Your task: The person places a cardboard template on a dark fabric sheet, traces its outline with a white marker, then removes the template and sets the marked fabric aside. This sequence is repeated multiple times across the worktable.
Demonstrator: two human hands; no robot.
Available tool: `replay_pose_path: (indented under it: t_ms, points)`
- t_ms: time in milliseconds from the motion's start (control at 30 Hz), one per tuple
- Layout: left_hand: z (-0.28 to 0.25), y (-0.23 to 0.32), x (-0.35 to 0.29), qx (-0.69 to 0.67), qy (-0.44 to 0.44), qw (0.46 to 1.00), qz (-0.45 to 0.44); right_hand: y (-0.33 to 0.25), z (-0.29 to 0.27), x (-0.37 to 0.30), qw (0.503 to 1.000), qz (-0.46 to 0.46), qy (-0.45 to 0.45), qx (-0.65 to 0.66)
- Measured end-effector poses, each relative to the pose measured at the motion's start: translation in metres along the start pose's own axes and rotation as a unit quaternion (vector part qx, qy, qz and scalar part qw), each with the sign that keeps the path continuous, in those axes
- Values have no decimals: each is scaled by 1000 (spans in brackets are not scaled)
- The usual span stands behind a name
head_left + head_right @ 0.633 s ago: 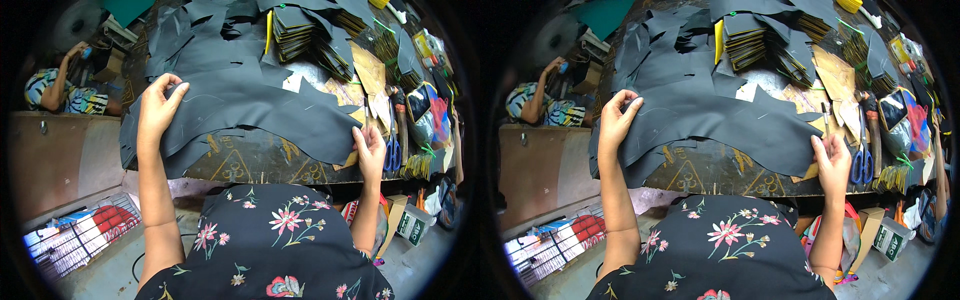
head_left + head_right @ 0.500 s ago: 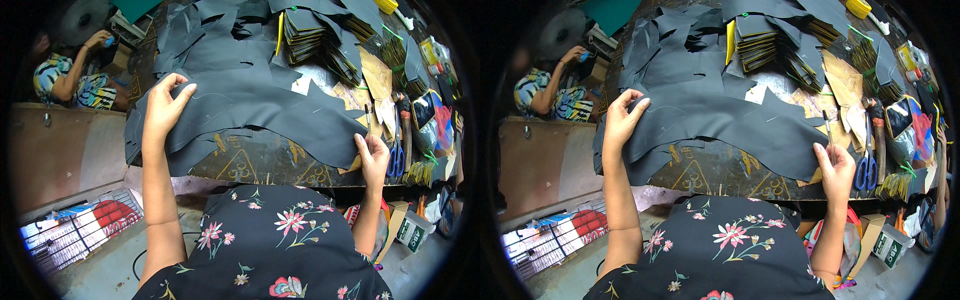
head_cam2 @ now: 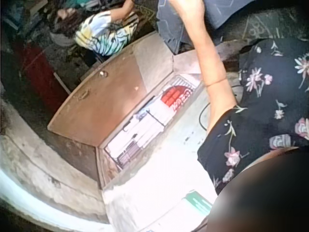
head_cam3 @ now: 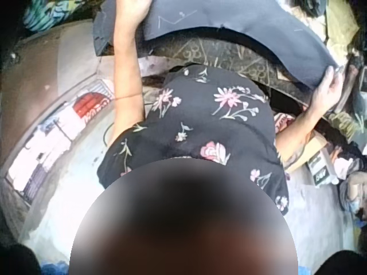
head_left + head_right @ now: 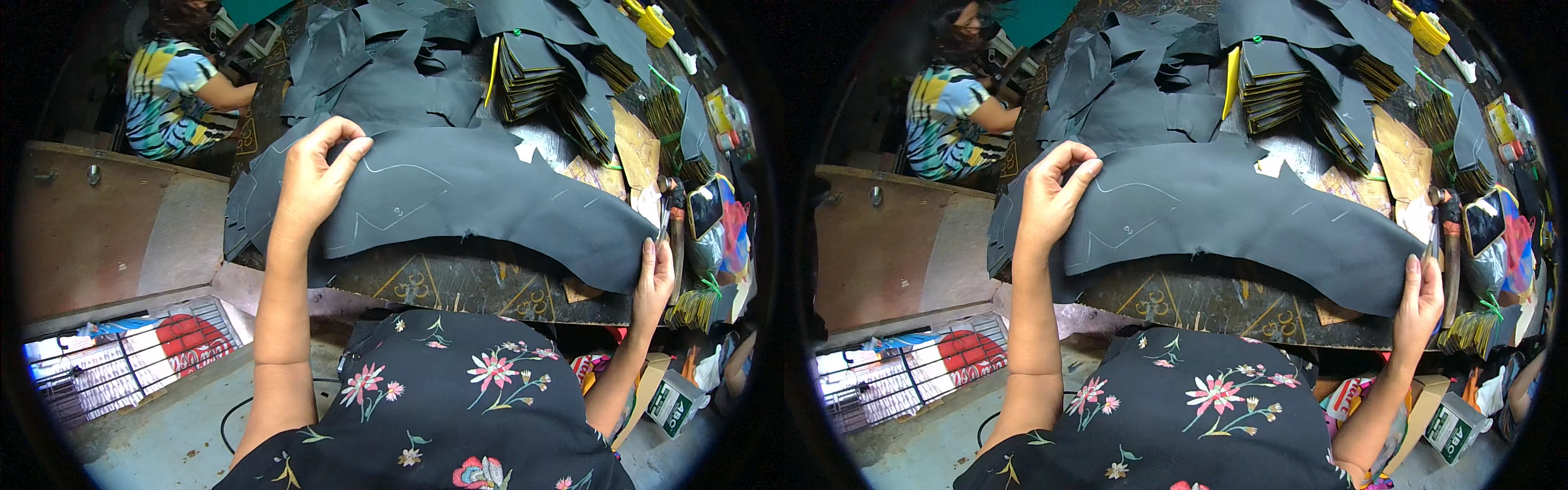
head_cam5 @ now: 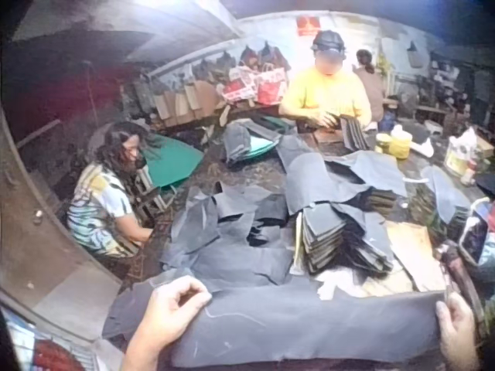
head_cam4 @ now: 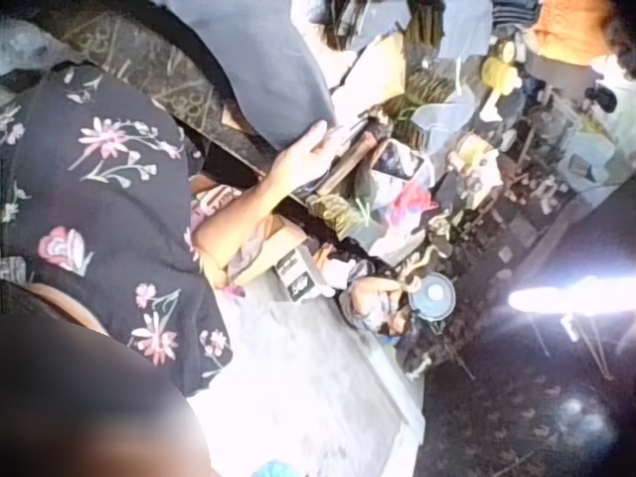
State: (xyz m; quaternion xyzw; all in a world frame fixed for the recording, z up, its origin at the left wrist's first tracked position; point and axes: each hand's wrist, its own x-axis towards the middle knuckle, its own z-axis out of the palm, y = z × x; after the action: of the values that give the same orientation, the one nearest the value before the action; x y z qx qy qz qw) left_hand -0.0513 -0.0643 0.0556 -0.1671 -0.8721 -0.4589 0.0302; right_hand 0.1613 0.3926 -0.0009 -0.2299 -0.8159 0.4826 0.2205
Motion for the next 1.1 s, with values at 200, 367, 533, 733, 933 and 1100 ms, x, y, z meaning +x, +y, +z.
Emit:
replay_pose_path:
  t_ms: [200, 367, 533, 733, 933, 1100]
  points:
    - [12, 6, -9, -29, 11, 999, 14, -3, -11, -3, 1000, -18, 19, -9]
    - [21, 6, -14, -30, -4, 1000, 0, -2, -23, -4, 999, -17, 17, -23]
    - [35, 11, -19, -22, -17, 1000, 5, -2, -35, -1, 999, -8, 36, -27]
    - [55, 18, -35, 9, -56, 998, 4, -8, -52, 5, 989, -65, 75, -112]
    - [79, 20, -58, 75, -71, 994, 22, 2, -50, 15, 963, -67, 113, -234]
    - [84, 20, -64, 115, -51, 991, 47, 19, -39, 16, 940, -83, 119, -308]
